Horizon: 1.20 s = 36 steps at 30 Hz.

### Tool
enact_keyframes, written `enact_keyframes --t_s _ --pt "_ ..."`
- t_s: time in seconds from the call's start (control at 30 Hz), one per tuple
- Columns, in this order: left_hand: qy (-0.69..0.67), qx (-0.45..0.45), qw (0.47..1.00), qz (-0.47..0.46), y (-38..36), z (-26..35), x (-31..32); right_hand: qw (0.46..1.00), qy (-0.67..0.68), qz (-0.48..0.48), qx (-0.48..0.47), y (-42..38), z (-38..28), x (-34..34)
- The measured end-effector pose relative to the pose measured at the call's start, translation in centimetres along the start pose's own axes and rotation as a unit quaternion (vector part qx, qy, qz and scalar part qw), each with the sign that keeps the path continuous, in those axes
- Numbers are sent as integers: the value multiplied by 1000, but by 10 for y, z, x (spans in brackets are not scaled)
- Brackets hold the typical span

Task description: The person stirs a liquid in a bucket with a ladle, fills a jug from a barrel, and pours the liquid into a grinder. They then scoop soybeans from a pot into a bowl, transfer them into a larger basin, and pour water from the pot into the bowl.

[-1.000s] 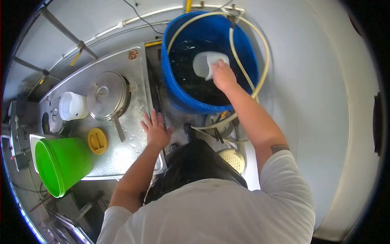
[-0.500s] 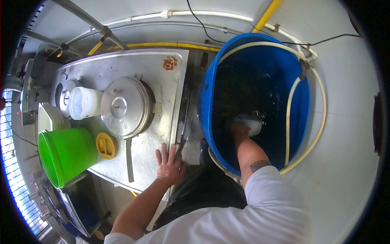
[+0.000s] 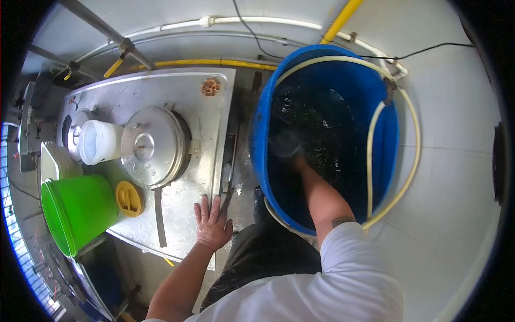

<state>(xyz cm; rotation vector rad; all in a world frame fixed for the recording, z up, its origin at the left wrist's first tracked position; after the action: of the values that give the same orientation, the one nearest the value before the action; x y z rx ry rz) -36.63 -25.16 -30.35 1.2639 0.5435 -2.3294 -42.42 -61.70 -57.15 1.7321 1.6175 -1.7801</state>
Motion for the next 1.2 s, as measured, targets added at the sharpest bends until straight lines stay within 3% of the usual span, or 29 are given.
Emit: enact_keyframes --t_s 0.07,0.1,0.13,0.17,0.2,0.23,0.27,0.3,0.33,0.37,0.4,0.43,0.5,0.53,0.6,0.63,0.7,0.73,0.77,0.87,0.9,0.97,1.0,1.07,1.13,1.2 --pt "0 6 1000 1 -1 1 0 966 -128 123 -188 -1 -18 23" --pt "2 2 1000 0 -1 2 -1 965 -133 128 -184 -18 -16 12" --pt "0 -14 1000 -21 -1 2 -1 991 25 35 -124 -35 -4 3" --pt "-1 -9 1000 -17 -2 5 -3 998 52 -12 -39 -43 14 -23" --pt "3 -10 1000 -20 -2 4 -2 995 75 -54 48 -56 31 -51" --pt "8 -12 1000 -23 -1 4 -2 987 -33 -47 153 -67 48 -115" --pt "7 -9 1000 -19 0 6 -5 945 41 253 205 -131 15 -250" --pt "6 -13 1000 -25 0 6 -5 881 47 435 179 -164 11 -328" --pt "5 -18 999 -32 -1 6 -5 816 63 540 196 -183 25 -379" --pt "6 -19 999 -32 -2 7 -7 727 -16 655 203 -195 46 -418" --pt "10 -23 999 -40 -2 7 -7 727 10 640 247 -180 91 -444" --pt "14 -29 998 -46 -1 7 -6 773 83 538 324 -151 144 -462" --pt "4 -15 999 -29 -1 9 -8 798 167 441 375 -107 204 -470" --pt "-7 0 1000 -11 -1 11 -11 802 167 437 372 -101 213 -474" --pt "-7 -5 1000 -11 -1 8 -9 771 324 434 335 -87 225 -466" --pt "-8 -4 1000 -11 -2 7 -9 775 323 429 333 -92 219 -470" --pt "-9 -8 1000 -4 -3 5 -9 844 14 404 352 -106 194 -503" --pt "-10 -4 1000 -1 -3 6 -10 861 14 433 264 -82 230 -500" --pt "-11 2 1000 4 -2 5 -11 863 13 432 263 -87 236 -502" --pt "-6 3 1000 2 -2 5 -11 878 -152 454 32 -86 198 -516" --pt "-4 -2 1000 0 -3 5 -12 880 -150 451 28 -89 183 -524" --pt "-17 -20 999 -24 0 5 -11 919 -326 199 97 -83 130 -519" --pt "-12 -19 999 -26 1 6 -12 921 -324 196 95 -85 92 -515" --pt "-13 -21 999 -30 0 6 -11 881 -450 22 145 -84 45 -473" --pt "-12 -23 999 -24 3 5 -11 921 -367 117 60 -76 -22 -403" --pt "-3 -21 1000 -22 3 3 -9 904 -414 -80 -68 -67 -77 -275"
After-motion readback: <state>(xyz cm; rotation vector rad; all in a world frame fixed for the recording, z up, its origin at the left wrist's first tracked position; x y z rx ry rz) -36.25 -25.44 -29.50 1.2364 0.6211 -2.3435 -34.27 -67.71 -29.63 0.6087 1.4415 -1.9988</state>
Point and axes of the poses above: each hand's wrist, its own y-axis towards the middle knuckle, its own x-axis out of the palm, z = x × y, the point moved 10 cm from there along y, towards the middle knuckle, and after that the axes turned 13 degrees about -y, right-handed, at the moved point
